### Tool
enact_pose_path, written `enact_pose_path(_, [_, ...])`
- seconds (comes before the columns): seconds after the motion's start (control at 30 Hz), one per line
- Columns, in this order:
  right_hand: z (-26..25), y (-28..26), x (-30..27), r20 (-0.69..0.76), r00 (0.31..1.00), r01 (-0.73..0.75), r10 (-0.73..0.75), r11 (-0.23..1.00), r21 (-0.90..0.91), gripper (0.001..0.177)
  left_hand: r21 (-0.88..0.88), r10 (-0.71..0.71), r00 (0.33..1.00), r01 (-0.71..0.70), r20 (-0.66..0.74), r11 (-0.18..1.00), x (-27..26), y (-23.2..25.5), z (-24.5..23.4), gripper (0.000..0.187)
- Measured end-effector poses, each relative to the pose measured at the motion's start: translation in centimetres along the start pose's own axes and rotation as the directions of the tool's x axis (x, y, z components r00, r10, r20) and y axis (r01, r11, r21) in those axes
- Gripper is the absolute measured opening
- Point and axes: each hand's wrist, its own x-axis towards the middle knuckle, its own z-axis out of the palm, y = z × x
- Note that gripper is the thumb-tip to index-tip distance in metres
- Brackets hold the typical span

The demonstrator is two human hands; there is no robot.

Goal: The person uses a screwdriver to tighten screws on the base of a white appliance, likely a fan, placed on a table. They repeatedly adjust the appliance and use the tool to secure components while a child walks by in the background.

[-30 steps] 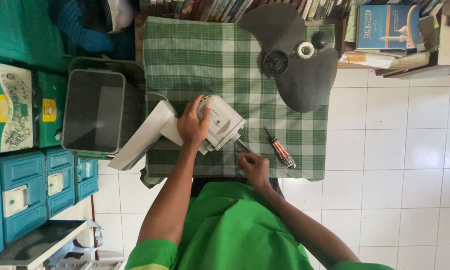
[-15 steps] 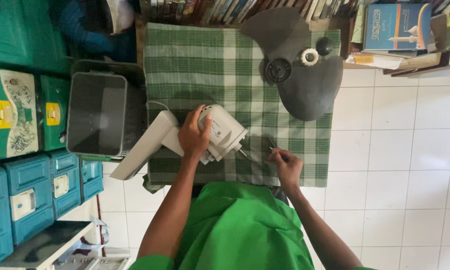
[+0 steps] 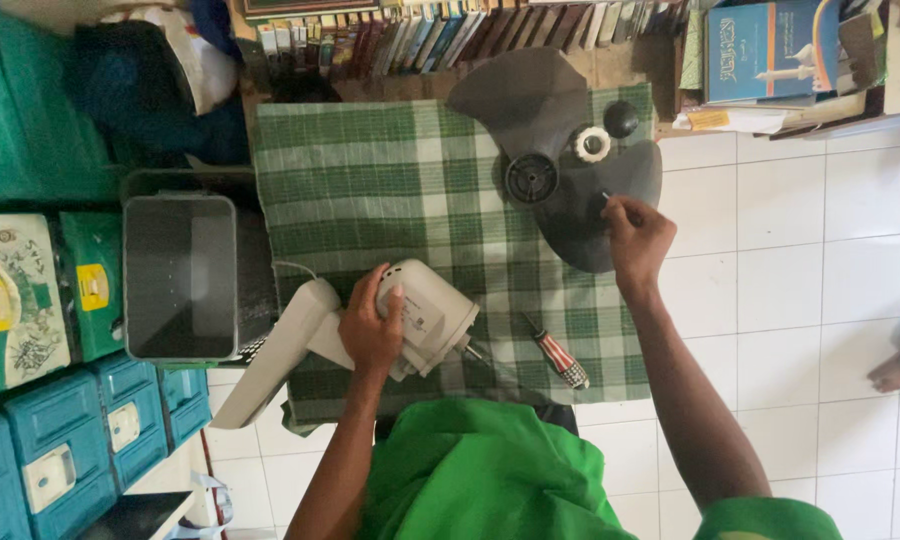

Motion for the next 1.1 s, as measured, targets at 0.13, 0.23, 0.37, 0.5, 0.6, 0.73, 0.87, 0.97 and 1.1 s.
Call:
enact_pose_path(0.13, [1.3, -1.6, 5.8, -0.009, 0.991, 0.127, -0.133, 0.966, -0.225, 0.015, 0.019, 0.025, 1.0, -0.024, -0.018, 1.0, 0.4, 0.3, -0.1, 0.041])
enact_pose_path(0.23, [1.7, -2.1, 7.8, 0.048, 0.98, 0.192, -0.191, 0.874, -0.447, 0.015, 0.022, 0.004, 1.0, -0.004, 0.005, 1.0, 0.0, 0.3, -0.1, 0.042])
enact_pose_path(0.37, [3.2, -3.1, 9.5, 0.09, 0.994, 0.103, -0.059, 0.765, -0.636, 0.016, -0.001, -0.005, 1.0, 0.005, 0.015, 1.0, 0.1, -0.2, 0.0, 0.045])
enact_pose_path(0.5, [3.6, -2.8, 9.7, 0.102, 0.993, 0.105, -0.057, 0.818, -0.566, 0.017, 0.019, -0.032, 0.999, 0.032, 0.013, 0.999, 0.2, 0.1, 0.0, 0.046])
enact_pose_path(0.6, [3.6, -2.2, 9.5, 0.094, 0.986, 0.165, -0.135, 0.78, -0.604, 0.019, 0.015, -0.022, 1.0, 0.022, 0.014, 1.0, 0.3, 0.4, -0.2, 0.046])
enact_pose_path(0.73, [2.0, -2.1, 8.2, 0.114, 0.942, 0.328, -0.315, 0.798, -0.506, 0.018, 0.018, -0.006, 1.0, 0.006, 0.009, 1.0, 0.3, 0.7, -0.3, 0.044])
enact_pose_path(0.87, [0.2, -2.6, 5.2, 0.028, 0.931, 0.343, -0.364, 0.848, -0.404, 0.017, 0.028, -0.003, 1.0, 0.003, -0.002, 1.0, 0.3, 0.7, -0.2, 0.042])
enact_pose_path(0.97, [-0.9, -2.0, 0.7, -0.074, 0.96, 0.24, -0.269, 0.933, -0.267, 0.018, 0.024, -0.022, 1.0, 0.022, 0.004, 0.999, 0.4, 0.9, -0.1, 0.042])
enact_pose_path(1.1, [-1.6, 1.0, -8.3, -0.009, 0.974, 0.219, -0.227, 0.949, -0.228, 0.016, 0.016, -0.034, 0.999, 0.034, 0.01, 0.999, 0.1, 0.6, -0.1, 0.041])
